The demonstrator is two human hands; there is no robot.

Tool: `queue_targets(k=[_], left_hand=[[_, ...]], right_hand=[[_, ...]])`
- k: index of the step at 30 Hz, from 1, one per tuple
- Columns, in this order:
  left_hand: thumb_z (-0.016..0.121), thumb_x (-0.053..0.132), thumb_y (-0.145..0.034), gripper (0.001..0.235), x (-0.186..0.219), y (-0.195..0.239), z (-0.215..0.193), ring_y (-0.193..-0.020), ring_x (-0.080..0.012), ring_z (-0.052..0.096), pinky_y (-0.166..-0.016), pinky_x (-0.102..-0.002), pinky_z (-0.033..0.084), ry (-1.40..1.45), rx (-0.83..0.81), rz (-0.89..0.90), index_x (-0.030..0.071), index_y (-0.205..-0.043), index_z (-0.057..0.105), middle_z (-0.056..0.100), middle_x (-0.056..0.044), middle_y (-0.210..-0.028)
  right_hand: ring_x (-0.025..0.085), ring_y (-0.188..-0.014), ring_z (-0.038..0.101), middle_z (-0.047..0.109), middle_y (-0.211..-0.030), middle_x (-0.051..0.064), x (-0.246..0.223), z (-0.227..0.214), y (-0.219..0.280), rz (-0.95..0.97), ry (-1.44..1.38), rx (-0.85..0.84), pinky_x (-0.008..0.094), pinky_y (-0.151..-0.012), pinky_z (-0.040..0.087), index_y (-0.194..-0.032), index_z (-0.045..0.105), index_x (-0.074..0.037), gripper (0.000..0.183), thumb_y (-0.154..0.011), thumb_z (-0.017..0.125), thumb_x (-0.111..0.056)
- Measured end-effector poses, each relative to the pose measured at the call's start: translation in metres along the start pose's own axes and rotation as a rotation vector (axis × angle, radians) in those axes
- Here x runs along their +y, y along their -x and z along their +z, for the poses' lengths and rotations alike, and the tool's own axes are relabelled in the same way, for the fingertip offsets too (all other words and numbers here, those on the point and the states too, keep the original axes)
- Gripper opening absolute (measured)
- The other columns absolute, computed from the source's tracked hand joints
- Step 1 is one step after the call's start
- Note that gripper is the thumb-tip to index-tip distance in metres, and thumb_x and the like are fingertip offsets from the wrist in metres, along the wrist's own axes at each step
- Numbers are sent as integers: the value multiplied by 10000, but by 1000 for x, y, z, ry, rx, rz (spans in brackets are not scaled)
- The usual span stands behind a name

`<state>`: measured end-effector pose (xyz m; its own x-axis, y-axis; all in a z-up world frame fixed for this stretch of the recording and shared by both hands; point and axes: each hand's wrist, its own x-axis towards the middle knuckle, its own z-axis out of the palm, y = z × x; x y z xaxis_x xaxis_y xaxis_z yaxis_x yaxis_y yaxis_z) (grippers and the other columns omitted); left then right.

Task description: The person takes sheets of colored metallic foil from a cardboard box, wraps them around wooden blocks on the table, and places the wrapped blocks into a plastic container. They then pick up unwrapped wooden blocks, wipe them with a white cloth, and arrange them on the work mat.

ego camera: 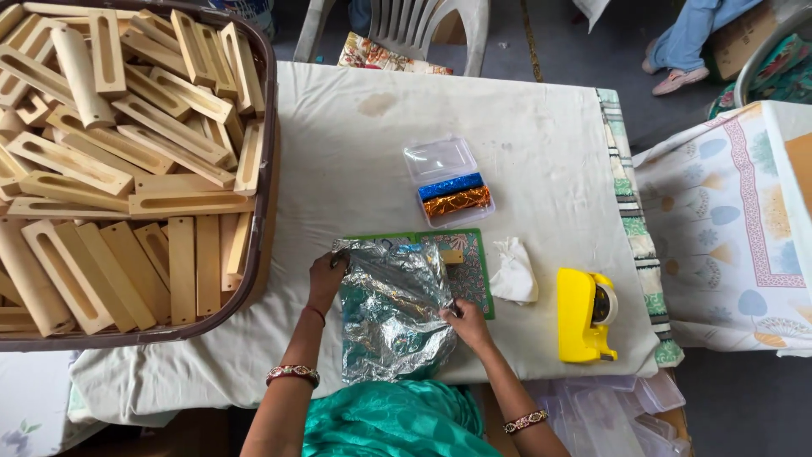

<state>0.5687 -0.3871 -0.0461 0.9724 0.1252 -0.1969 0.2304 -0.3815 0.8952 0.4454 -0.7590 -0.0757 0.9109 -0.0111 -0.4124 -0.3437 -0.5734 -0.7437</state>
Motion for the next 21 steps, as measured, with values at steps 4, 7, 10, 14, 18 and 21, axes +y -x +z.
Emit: queue_targets(k=[4,7,10,14,18,21], left_hand=[[657,315,-905,303,-8,2,16,-711,-333,681,-700,-420,522,-2,52,-2,27,-956,737,710,-169,-771],[645,328,-902,307,9,12,11,-720,-333,690,-699,-429,526,26,29,-53,56,-996,752,715,-157,-756],[630,348,-900,322,7,0,12,-723,-332,705,-714,-425,535,29,6,-92,76,-1009,765,726,-141,-742],[645,376,-904,346,-28,-1,24,-761,-329,715,-745,-414,538,-63,6,-104,63,-967,779,743,-144,-781],[670,337,-881,319,-40,1,17,-756,-284,710,-715,-391,532,0,31,-52,61,-1005,772,754,-137,-833],[702,296,-915,289,-45,1,7,-678,-182,630,-629,-351,497,168,-27,-196,24,-991,764,705,-77,-788]], right_hand=[[273,-984,653,667,-1117,165,-105,-28,28,-154,231,355,410,-853,533,-1232,639,6,556,-789,861,-245],[364,-1218,575,585,-1304,184,-151,-36,40,-492,316,615,456,-1017,496,-1340,613,-15,511,-906,763,-239],[305,-1223,586,586,-1322,134,-175,-30,26,-513,278,477,417,-1033,503,-1315,669,-91,422,-925,738,-238],[338,-1244,566,602,-1297,154,-161,-19,-3,-623,210,435,437,-1045,481,-1293,656,-70,418,-906,759,-188],[264,-1255,609,668,-1308,78,-130,-51,-44,-423,144,521,385,-1086,513,-1326,676,-123,366,-962,674,-89],[302,-1279,579,658,-1317,103,-147,-72,-54,-551,444,201,408,-1117,443,-1278,659,-96,573,-718,721,12]])
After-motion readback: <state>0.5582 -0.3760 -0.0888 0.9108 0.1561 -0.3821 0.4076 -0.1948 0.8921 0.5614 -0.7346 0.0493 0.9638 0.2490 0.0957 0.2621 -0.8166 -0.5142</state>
